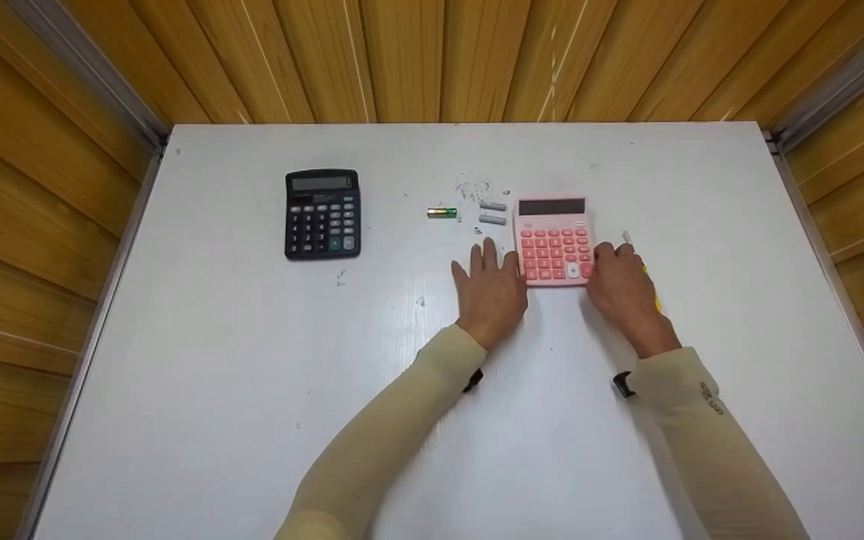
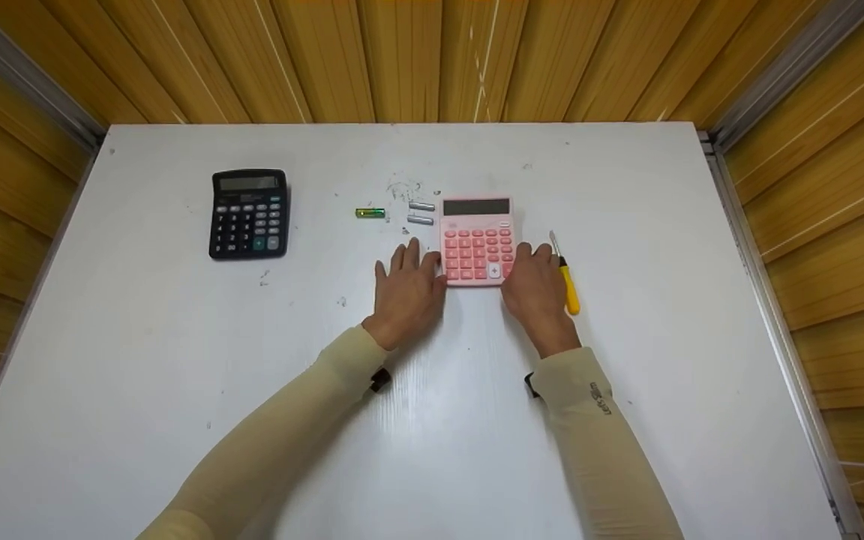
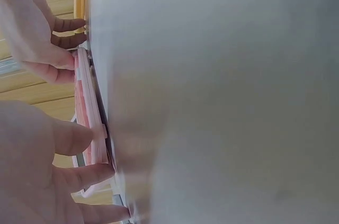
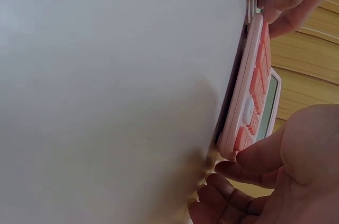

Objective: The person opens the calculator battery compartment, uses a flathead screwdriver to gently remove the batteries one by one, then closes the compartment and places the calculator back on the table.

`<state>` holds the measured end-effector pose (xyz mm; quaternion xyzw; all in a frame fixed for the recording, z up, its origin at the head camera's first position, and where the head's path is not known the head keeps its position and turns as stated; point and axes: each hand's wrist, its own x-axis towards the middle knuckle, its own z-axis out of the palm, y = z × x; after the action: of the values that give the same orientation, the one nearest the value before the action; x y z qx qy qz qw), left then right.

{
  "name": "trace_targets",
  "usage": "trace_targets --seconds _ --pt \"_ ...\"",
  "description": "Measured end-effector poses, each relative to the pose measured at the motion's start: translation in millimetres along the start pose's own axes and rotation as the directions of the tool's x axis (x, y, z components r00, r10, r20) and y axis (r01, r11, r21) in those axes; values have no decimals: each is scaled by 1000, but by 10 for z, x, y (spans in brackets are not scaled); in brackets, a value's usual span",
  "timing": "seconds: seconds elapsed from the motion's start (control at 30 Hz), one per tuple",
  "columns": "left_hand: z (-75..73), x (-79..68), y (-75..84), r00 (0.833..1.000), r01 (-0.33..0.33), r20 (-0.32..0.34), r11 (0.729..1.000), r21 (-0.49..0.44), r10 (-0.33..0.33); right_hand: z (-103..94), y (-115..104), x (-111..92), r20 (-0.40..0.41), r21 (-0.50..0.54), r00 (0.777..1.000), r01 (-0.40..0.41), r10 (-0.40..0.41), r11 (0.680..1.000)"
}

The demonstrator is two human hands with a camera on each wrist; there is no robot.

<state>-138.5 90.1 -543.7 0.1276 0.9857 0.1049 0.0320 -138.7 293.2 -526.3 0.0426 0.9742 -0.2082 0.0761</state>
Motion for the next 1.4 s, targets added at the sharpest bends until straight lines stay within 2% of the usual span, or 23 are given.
trace_targets --seconds 0.27,0.57,0.83,1.13,1.4 --pt "2 46 20 1000 14 -8 1000 7 -14 18 -35 53 19 -31 999 -34 34 999" --pt "-40 171 31 999 38 37 999 4 -39 6 -51 176 13 -33 999 -34 35 999" --pt "-33 276 34 998 43 42 999 27 -45 -30 -69 295 23 -45 998 -55 56 997" --pt "-60 356 82 997 54 59 997 53 -57 -64 -78 365 -7 -130 1000 -30 30 991" --pt "-77 382 59 997 65 41 995 81 -68 -98 -56 383 -6 -199 998 53 -55 979"
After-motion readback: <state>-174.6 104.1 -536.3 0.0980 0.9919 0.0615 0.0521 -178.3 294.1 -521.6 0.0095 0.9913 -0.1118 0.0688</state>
